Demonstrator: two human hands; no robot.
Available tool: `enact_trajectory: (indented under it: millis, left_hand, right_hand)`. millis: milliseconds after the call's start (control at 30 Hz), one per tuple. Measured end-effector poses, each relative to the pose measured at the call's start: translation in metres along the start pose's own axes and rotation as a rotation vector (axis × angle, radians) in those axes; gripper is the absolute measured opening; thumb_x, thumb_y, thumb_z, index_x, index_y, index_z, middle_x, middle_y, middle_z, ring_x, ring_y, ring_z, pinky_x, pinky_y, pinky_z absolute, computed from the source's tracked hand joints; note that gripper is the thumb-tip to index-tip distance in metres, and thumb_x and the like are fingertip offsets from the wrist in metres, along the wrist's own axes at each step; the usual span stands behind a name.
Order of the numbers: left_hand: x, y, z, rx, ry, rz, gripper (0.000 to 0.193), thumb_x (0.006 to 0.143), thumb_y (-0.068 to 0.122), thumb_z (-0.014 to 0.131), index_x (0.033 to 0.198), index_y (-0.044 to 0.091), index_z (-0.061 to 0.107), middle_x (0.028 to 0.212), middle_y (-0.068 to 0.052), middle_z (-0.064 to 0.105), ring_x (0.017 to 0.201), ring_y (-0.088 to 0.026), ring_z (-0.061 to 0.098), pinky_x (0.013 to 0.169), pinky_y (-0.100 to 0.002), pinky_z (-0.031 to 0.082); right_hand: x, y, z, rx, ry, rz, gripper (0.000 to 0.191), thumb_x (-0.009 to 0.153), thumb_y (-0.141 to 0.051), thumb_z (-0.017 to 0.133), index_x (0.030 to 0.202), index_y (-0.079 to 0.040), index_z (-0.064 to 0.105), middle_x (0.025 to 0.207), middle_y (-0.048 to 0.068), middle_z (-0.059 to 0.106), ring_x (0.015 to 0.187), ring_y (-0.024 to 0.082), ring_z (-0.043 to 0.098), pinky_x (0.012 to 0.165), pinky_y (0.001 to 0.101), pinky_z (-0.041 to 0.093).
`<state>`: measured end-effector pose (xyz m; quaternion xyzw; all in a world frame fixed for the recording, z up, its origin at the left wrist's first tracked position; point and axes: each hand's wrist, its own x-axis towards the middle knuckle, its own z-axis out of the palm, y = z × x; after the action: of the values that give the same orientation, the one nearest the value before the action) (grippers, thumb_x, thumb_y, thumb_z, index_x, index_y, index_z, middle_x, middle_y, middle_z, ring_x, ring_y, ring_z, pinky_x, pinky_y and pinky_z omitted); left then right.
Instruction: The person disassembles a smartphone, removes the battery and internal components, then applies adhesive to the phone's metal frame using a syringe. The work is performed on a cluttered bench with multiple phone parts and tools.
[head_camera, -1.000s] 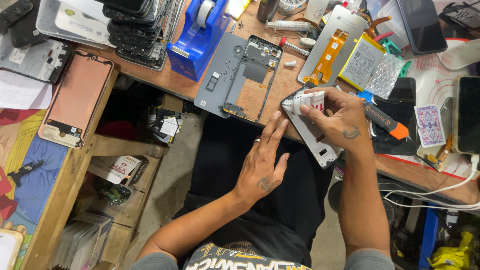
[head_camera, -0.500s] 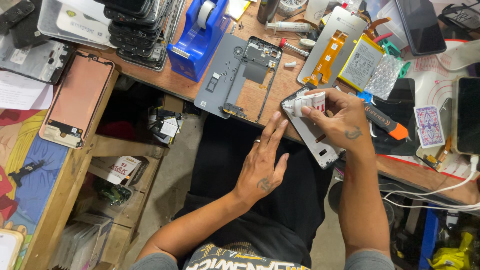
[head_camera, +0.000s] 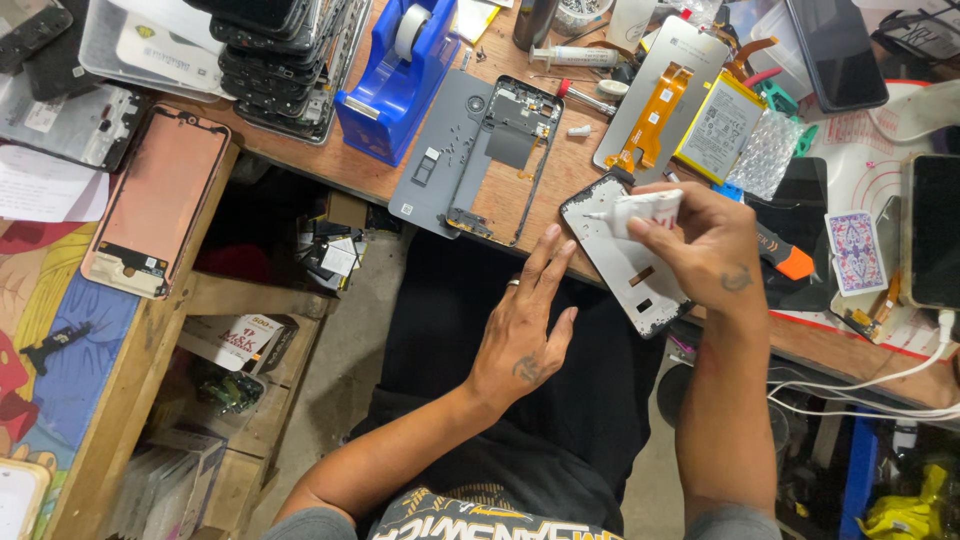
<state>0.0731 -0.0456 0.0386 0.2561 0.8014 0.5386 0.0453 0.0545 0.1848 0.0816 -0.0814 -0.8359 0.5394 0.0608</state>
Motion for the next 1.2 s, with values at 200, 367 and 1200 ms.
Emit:
enact_trajectory:
  millis: [200,367,1200]
  left_hand:
    - [-0.018,0.011,0.014,-0.282,0.181,-0.104,0.042,0.092,0.003,0.066,0.133,0.004,0.058,0.144,-0.017,0.061,0.106,-0.028,0.072,0.091,-0.037,0.06]
    - [-0.018,0.016,0.044,-0.515,0.115,-0.234,0.047,0.094,0.01,0.072,0.132,-0.003,0.048,0.124,-0.021,0.065,0.107,-0.026,0.071,0.091,-0.036,0.059]
    - [0.017,0.011,-0.007,-0.539,-0.072,-0.394,0.037,0.097,0.004,0.053,0.132,-0.004,0.063,0.105,-0.015,0.076,0.087,-0.019,0.074,0.078,-0.029,0.06]
  right_hand:
    - [-0.031,0.022,-0.012,0.446,0.089,-0.064,0.031,0.092,0.001,0.073,0.122,0.007,0.068,0.112,0.014,0.072,0.102,0.019,0.07,0.094,0.0323,0.057]
    - [-0.047,0.044,-0.012,0.548,0.137,-0.093,0.032,0.094,0.002,0.071,0.126,0.008,0.065,0.119,0.017,0.071,0.109,0.023,0.07,0.105,0.0374,0.056]
    - [-0.099,0.06,-0.007,0.828,0.25,-0.07,0.038,0.096,-0.002,0.071,0.131,0.009,0.064,0.118,0.018,0.072,0.108,0.024,0.07,0.105,0.0375,0.053]
